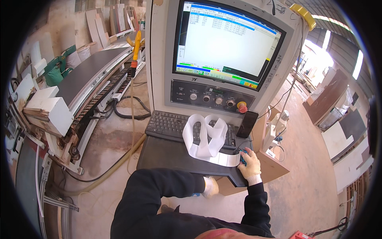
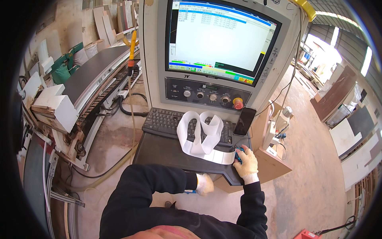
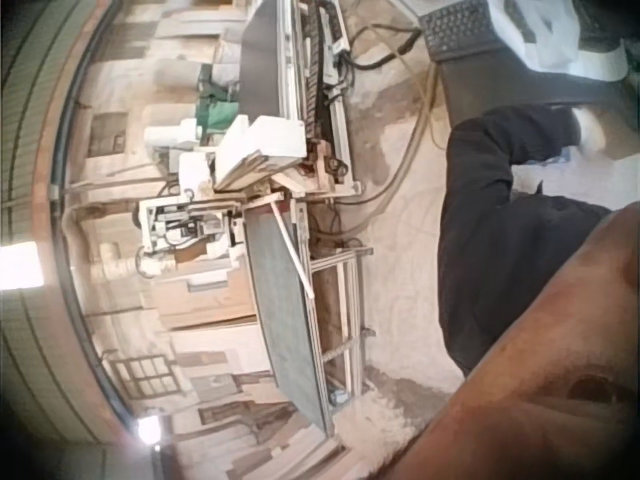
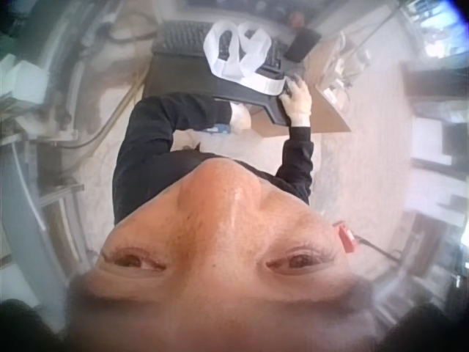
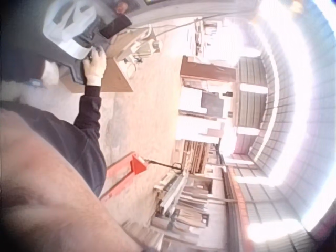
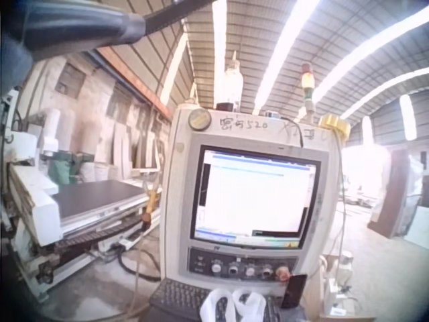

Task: The person repeatedly picks up dark rectangular panels from a stack and places them onto a large flatbed table, then returns to the stack to repeat the process. The person also handles a printed label strip and interacts with a control panel computer.

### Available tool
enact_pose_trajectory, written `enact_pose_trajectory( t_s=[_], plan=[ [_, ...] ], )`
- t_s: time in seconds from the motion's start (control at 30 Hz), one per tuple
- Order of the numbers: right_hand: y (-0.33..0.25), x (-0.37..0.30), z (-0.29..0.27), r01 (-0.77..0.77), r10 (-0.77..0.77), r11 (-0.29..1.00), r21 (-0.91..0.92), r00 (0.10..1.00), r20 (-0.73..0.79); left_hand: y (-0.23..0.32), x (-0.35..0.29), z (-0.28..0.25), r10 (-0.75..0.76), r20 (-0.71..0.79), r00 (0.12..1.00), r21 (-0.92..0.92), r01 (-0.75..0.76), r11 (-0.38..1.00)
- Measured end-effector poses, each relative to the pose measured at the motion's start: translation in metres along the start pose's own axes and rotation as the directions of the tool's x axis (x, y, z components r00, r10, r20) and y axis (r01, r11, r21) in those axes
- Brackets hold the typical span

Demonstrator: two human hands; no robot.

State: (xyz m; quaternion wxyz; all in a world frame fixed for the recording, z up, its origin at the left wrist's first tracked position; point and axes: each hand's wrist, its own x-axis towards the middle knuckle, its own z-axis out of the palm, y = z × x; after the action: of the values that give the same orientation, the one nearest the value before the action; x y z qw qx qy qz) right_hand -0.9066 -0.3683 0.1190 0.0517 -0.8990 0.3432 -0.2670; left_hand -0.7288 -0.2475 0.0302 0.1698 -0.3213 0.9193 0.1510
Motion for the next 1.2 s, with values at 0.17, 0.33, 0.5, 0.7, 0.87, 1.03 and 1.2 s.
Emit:
enact_pose_trajectory(
  t_s=[0.17,0.33,0.5,0.7,0.87,1.03,1.2],
  plan=[
    [0.0005,0.0005,0.0017,0.030,-0.031,0.999,-0.021,0.999,-0.013,-0.0006,0.0012,0.0044,-0.029,-0.050,0.998,0.026,0.030,0.999],
    [0.0004,0.0013,0.0000,0.033,-0.033,0.999,-0.015,0.999,-0.015,0.0011,-0.0002,0.0027,-0.017,-0.020,1.000,-0.011,0.017,1.000],
    [-0.0002,0.0008,-0.0011,0.024,-0.024,1.000,-0.010,1.000,-0.001,0.0030,0.0001,-0.0002,-0.036,0.030,0.999,0.013,0.036,0.999],
    [-0.0007,0.0020,0.0005,0.008,-0.008,1.000,-0.010,1.000,-0.006,0.0018,-0.0021,-0.0001,-0.015,0.008,1.000,0.016,0.014,1.000],
    [-0.0001,0.0015,0.0010,0.013,-0.013,0.999,-0.032,1.000,-0.009,0.0024,-0.0011,0.0013,-0.010,-0.006,1.000,0.006,0.010,1.000],
    [-0.0004,0.0013,0.0003,0.009,-0.009,1.000,-0.026,1.000,0.003,0.0043,-0.0008,0.0000,-0.041,0.015,0.999,-0.002,0.041,0.999],
    [-0.0015,0.0005,0.0017,-0.020,0.023,0.999,0.042,0.998,-0.055,0.0028,-0.0036,-0.0015,-0.041,0.000,0.999,-0.036,0.041,0.999]
  ],
)
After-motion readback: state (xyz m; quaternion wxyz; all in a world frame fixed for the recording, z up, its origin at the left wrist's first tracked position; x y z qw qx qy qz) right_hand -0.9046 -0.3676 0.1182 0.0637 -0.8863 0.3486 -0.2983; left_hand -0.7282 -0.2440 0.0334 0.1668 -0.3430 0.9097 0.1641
